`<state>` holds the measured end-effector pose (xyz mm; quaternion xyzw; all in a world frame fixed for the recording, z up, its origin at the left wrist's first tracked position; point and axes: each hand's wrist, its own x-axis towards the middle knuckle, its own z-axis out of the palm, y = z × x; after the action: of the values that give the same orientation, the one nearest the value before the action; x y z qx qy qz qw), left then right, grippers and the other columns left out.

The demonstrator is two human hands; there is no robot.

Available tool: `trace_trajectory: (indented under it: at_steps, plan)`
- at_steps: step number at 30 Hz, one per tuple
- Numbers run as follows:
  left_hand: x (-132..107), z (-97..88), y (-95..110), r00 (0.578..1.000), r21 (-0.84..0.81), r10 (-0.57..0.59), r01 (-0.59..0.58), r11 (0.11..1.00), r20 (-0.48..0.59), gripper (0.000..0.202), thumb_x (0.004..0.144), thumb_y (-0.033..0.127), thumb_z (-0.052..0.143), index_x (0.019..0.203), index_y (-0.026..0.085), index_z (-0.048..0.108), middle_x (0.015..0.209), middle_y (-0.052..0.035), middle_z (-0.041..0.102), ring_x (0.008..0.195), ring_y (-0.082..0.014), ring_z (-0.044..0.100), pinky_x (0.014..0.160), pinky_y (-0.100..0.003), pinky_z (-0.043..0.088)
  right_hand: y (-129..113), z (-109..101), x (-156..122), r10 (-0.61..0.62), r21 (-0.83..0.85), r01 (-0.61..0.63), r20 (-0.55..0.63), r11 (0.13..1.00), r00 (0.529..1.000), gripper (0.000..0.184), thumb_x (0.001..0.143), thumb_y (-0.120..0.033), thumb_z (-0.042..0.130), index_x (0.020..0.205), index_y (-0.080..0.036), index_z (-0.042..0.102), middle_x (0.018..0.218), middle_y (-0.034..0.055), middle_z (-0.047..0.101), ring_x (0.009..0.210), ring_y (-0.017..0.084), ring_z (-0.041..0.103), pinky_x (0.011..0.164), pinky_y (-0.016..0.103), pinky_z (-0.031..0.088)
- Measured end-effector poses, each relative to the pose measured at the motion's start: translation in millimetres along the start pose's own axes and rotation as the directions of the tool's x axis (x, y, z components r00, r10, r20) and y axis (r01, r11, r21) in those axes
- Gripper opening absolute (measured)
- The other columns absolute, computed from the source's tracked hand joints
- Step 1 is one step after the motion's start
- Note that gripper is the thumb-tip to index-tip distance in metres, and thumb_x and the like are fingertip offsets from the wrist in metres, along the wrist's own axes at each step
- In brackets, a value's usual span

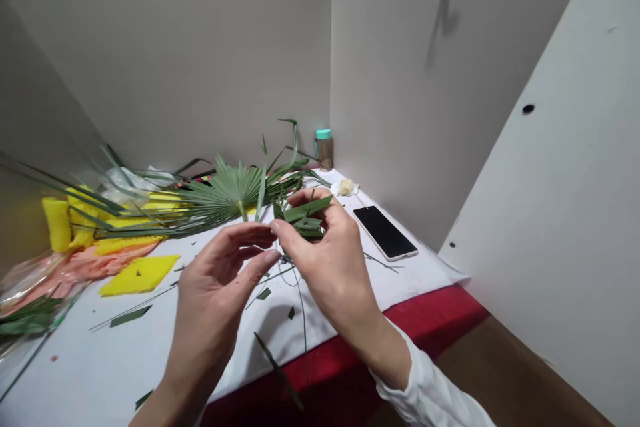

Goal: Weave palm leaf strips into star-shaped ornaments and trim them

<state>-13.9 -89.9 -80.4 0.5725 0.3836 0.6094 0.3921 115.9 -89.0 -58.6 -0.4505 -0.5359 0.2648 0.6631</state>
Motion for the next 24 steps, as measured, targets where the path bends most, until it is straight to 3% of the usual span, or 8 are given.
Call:
trace_trajectory:
  at_steps: [5, 11, 17, 20, 22, 24]
  plan:
    - [-2, 2.4, 2, 0.998, -0.221, -0.060, 0.062, 0.973, 0.017, 0.025, 0.075, 0.015, 0.080, 0.096, 0.025, 0.071, 0.089, 0.0027, 0.074, 0.086, -0.0148, 0.069, 0.079, -0.024, 0.055, -8, 3, -3, -0.017, -0.083, 0.031, 0.169, 0.996, 0.986, 0.021, 0.081, -0.028, 0.070, 0.099, -0.021, 0.062, 0.096, 0.0024, 0.067, 0.086, 0.020, 0.067, 0.067, 0.033, 0.055]
    - [0, -9.0, -2, 0.984, -0.436, -0.167, 0.179, 0.882, 0.066, 0.032, 0.074, 0.019, 0.082, 0.104, 0.025, 0.071, 0.098, 0.0016, 0.077, 0.089, -0.0135, 0.071, 0.080, -0.023, 0.056, -22, -6, -10, -0.079, -0.075, 0.118, 0.393, 0.990, 0.916, 0.034, 0.085, -0.026, 0.070, 0.117, -0.020, 0.062, 0.103, 0.0029, 0.072, 0.091, 0.019, 0.071, 0.080, 0.032, 0.059]
    - [1, -20.0, 3, 0.946, -0.550, -0.304, 0.315, 0.773, 0.114, 0.044, 0.070, 0.010, 0.084, 0.110, 0.020, 0.067, 0.087, 0.0006, 0.076, 0.074, -0.0093, 0.070, 0.075, -0.021, 0.057, -16, -40, -29, -0.259, -0.257, 0.350, 0.329, 0.901, 0.908, 0.020, 0.098, -0.022, 0.060, 0.114, -0.032, 0.066, 0.107, -0.0036, 0.073, 0.091, 0.013, 0.072, 0.081, 0.023, 0.059]
    - [-2, -23.7, 3, 0.939, -0.581, -0.326, 0.324, 0.747, 0.104, 0.042, 0.072, 0.010, 0.083, 0.111, 0.018, 0.067, 0.084, 0.0010, 0.076, 0.072, -0.0087, 0.069, 0.074, -0.021, 0.057, 0, -60, -43, -0.341, -0.354, 0.515, 0.449, 0.781, 0.826, 0.039, 0.096, -0.012, 0.057, 0.129, -0.033, 0.058, 0.119, 0.0011, 0.071, 0.101, 0.018, 0.071, 0.088, 0.027, 0.059]
    - [-4, -24.5, 1, 0.939, -0.594, -0.332, 0.316, 0.740, 0.086, 0.040, 0.072, 0.009, 0.084, 0.108, 0.018, 0.069, 0.081, 0.0014, 0.076, 0.071, -0.0085, 0.069, 0.072, -0.020, 0.056, 10, -67, -52, -0.365, -0.307, 0.618, 0.589, 0.724, 0.721, 0.052, 0.095, -0.008, 0.052, 0.141, -0.031, 0.050, 0.120, 0.0038, 0.071, 0.102, 0.018, 0.072, 0.084, 0.025, 0.061]
    - [-5, -24.1, -1, 0.940, -0.602, -0.336, 0.302, 0.739, 0.060, 0.039, 0.070, 0.008, 0.084, 0.105, 0.017, 0.070, 0.080, 0.0019, 0.075, 0.071, -0.0080, 0.069, 0.071, -0.018, 0.055, 17, -66, -60, -0.390, -0.271, 0.696, 0.668, 0.664, 0.633, 0.049, 0.097, -0.010, 0.051, 0.142, -0.030, 0.051, 0.112, 0.0033, 0.074, 0.093, 0.017, 0.073, 0.075, 0.024, 0.061]
